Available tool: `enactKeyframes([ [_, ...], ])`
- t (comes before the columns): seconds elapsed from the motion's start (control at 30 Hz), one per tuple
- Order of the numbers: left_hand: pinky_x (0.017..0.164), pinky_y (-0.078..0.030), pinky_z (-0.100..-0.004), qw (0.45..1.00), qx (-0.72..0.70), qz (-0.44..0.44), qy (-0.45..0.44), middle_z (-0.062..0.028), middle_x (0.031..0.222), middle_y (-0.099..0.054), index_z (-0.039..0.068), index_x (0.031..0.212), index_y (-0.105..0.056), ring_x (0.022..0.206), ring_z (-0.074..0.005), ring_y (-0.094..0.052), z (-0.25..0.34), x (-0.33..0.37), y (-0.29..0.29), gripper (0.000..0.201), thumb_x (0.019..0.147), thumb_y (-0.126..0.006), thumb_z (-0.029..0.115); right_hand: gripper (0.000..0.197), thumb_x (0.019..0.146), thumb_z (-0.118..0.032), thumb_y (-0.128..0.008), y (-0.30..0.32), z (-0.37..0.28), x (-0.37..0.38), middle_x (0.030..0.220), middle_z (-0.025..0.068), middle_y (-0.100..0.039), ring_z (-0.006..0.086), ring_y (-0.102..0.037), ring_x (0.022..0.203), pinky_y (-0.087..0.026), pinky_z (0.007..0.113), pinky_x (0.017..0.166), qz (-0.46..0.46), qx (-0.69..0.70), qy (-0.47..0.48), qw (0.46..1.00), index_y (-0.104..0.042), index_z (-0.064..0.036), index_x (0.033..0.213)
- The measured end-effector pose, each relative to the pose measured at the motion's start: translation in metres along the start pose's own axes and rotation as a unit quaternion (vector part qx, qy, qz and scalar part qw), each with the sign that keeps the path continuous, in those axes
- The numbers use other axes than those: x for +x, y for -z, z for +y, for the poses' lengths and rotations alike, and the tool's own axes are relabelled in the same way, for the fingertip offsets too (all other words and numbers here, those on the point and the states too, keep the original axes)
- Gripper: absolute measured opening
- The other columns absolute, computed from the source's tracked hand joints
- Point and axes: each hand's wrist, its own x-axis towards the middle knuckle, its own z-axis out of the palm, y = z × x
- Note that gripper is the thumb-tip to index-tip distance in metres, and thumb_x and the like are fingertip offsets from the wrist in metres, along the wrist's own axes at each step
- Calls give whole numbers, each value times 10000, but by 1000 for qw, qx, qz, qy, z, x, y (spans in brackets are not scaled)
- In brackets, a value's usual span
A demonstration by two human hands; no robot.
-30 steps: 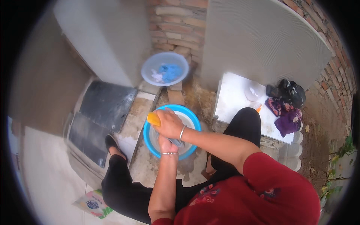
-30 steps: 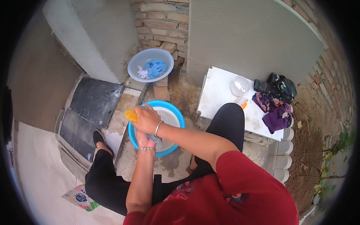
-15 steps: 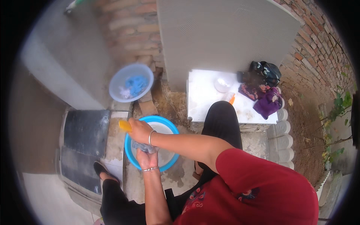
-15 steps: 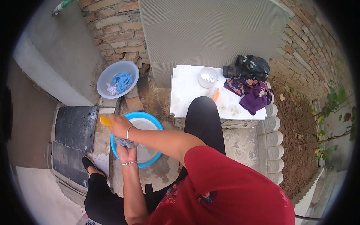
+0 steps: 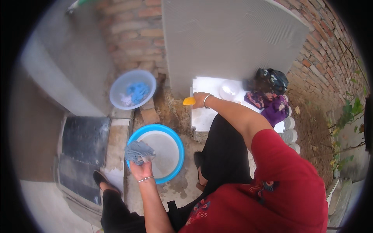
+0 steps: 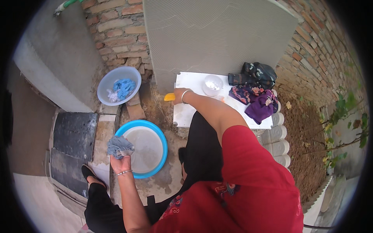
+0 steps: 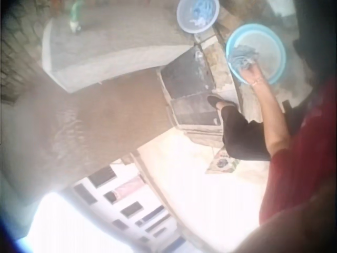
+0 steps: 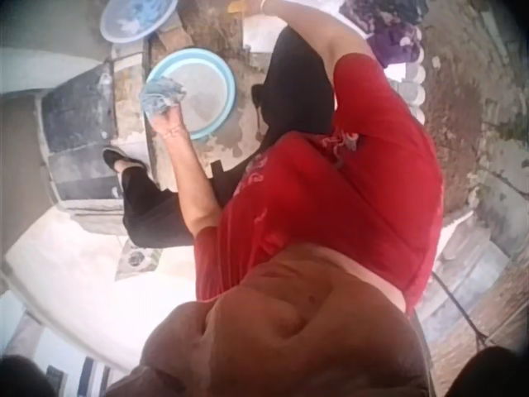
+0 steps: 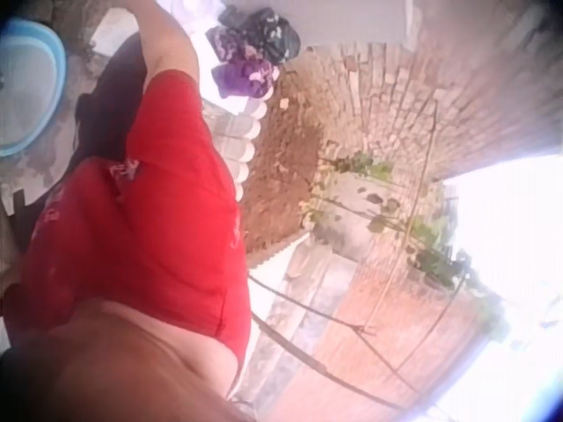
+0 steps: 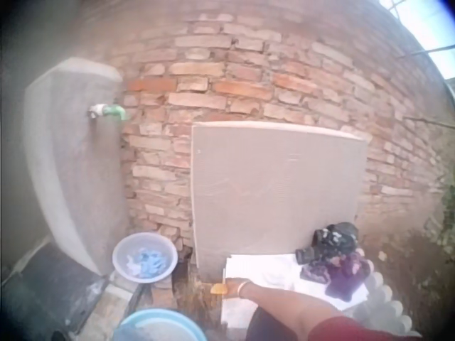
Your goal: The person washes clothes in a basin, rubbing a garment by hand and applying a bar of soap. They scrub the fabric against itself in the water and then lift it.
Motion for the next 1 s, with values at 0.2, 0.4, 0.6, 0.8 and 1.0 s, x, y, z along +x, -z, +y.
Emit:
enactKeyframes([
  [0.2, 1045, -280, -480, 1000, -12, 9, 15, -114, 1223, -527, 28, 1170, -514, 1132, -282, -477, 1, 2, 7, 343, 902, -375, 193, 546, 666, -353, -726, -16, 49, 0, 986, 145, -627, 288, -600, 935, -471, 364, 807, -39, -79, -23, 996, -540, -23, 1060],
  [0.4, 1038, -291, -471, 997, 9, -70, 31, -106, 1213, -534, 26, 1162, -516, 1124, -283, -481, 9, 9, 29, 343, 901, -383, 204, 562, 646, -330, -750, -26, 57, 5, 990, 129, -630, 281, -600, 946, -474, 361, 810, -78, -119, -16, 990, -536, -35, 1074],
  [0.6, 1030, -303, -473, 999, 14, -26, 24, -97, 1177, -557, 28, 1136, -533, 1107, -282, -494, 6, 8, 25, 330, 902, -403, 221, 578, 645, -309, -752, -28, 59, -1, 1024, 112, -624, 272, -599, 965, -482, 364, 799, -75, -170, -13, 982, -517, -53, 1107],
  [0.8, 996, -348, -459, 998, 30, -48, 28, -93, 1120, -589, 29, 1095, -563, 1079, -277, -517, 2, 9, 25, 307, 902, -420, 220, 536, 653, -270, -739, -29, 59, 2, 990, 102, -635, 260, -609, 946, -493, 363, 774, -62, -212, -37, 975, -531, -70, 1106],
  [1.0, 948, -410, -434, 1000, -15, -9, 22, -106, 1117, -585, 31, 1130, -547, 1079, -288, -525, 4, 3, 16, 318, 909, -403, 208, 381, 752, -233, -654, -7, 17, -8, 1015, 125, -627, 272, -612, 930, -494, 361, 768, -43, -264, 42, 963, -572, -56, 1080],
])
